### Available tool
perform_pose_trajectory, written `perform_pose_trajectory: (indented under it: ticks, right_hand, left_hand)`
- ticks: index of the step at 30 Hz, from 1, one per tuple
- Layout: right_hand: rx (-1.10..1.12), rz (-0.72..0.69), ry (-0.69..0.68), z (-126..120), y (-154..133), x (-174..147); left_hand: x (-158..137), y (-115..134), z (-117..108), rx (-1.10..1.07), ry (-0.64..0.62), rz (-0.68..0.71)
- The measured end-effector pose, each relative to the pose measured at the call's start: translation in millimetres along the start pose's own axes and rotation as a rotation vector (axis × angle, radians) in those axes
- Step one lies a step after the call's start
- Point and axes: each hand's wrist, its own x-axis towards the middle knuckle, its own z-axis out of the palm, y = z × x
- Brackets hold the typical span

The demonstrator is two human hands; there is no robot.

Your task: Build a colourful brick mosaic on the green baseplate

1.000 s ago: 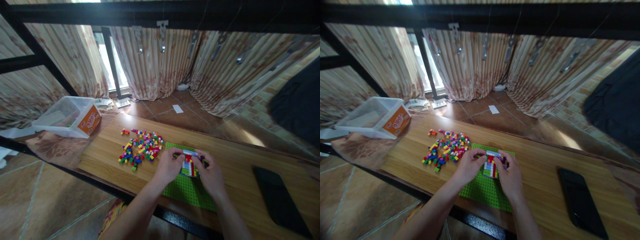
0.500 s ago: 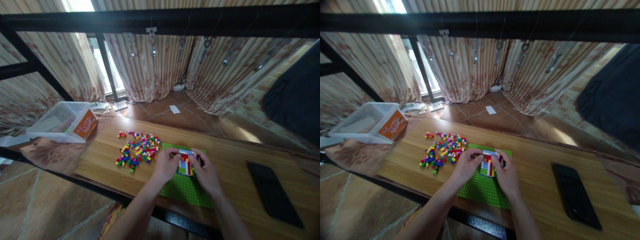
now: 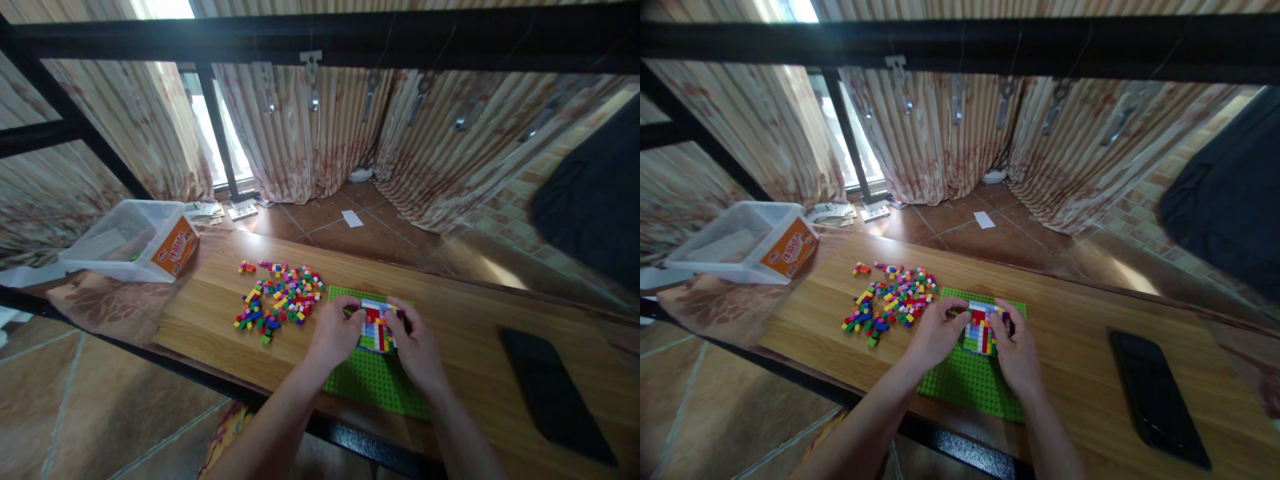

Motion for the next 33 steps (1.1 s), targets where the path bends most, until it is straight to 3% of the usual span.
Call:
perform_pose_trajectory:
  ticks: [21, 28, 30, 33]
  right_hand:
    - [-0.081, -0.014, 0.009, -2.7, -4.8, -0.3]
    - [-0.121, 0.011, -0.006, -4.5, -4.0, 1.7]
    - [-0.113, 0.017, -0.017, -4.7, -3.6, 2.1]
    - [-0.12, 0.005, -0.012, -4.5, -2.9, 2.3]
  left_hand:
    - [-1.1, 2.8, -11.7, 0.103, 0.035, 0.006]
    - [15.0, 4.5, -61.6, 0.371, 0.268, 0.051]
    - [17.7, 5.7, -82.2, 0.5, 0.349, 0.003]
    - [18.5, 5.5, -109.0, 0.683, 0.365, -0.134]
